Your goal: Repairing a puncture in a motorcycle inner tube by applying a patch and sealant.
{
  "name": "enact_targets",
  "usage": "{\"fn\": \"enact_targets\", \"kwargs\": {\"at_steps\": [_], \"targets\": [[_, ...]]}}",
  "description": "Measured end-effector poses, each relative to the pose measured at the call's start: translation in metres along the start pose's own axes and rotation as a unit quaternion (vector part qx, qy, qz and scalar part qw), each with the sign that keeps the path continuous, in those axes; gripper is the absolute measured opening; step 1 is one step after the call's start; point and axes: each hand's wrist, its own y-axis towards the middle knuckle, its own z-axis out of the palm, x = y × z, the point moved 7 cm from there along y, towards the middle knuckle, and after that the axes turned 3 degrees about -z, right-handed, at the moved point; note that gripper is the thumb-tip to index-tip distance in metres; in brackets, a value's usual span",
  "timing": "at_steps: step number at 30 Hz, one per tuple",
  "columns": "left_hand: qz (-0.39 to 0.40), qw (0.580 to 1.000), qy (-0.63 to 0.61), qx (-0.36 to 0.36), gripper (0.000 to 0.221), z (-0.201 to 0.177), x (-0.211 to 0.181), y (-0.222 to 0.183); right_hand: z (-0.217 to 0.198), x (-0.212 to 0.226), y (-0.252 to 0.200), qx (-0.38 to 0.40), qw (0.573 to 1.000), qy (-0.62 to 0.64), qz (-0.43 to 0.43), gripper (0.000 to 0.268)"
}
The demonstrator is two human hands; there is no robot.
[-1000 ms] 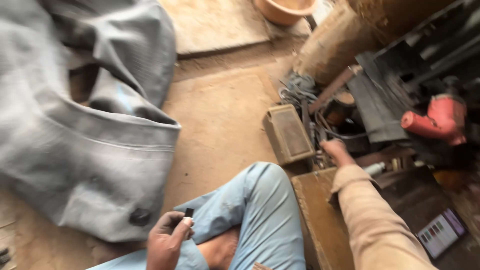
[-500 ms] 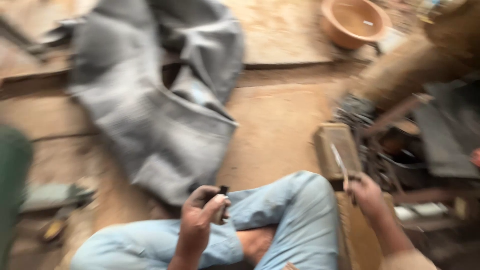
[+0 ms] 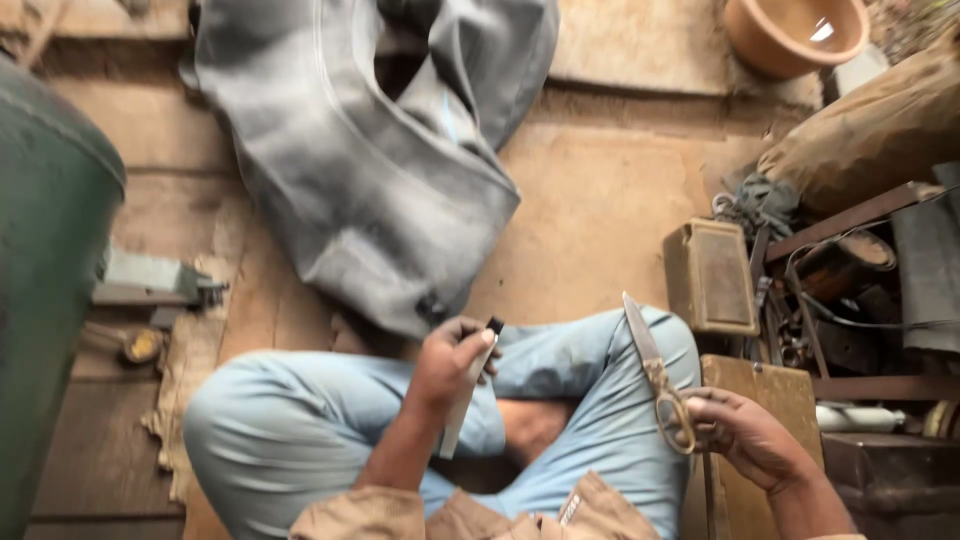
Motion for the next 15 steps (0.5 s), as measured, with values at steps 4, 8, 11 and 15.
{"fn": "enact_targets", "kwargs": {"at_steps": [4, 8, 11, 15], "targets": [[-0.006, 0.996, -0.083, 0.027, 0.018, 0.002, -0.003, -0.006, 0.011, -0.026, -0.001, 0.029, 0.961, 0.260, -0.086, 0.031], [-0.022, 0.996, -0.077, 0.026, 0.019, 0.007, -0.002, -0.006, 0.035, -0.035, -0.007, 0.078, 0.927, 0.347, -0.119, 0.043], [-0.029, 0.995, -0.086, 0.030, 0.019, 0.007, 0.001, -0.005, 0.063, -0.036, -0.011, 0.092, 0.924, 0.363, -0.073, 0.039], [-0.039, 0.992, -0.108, 0.044, 0.016, 0.011, 0.006, -0.007, 0.109, -0.026, -0.022, 0.222, 0.886, 0.402, -0.064, 0.059]]}}
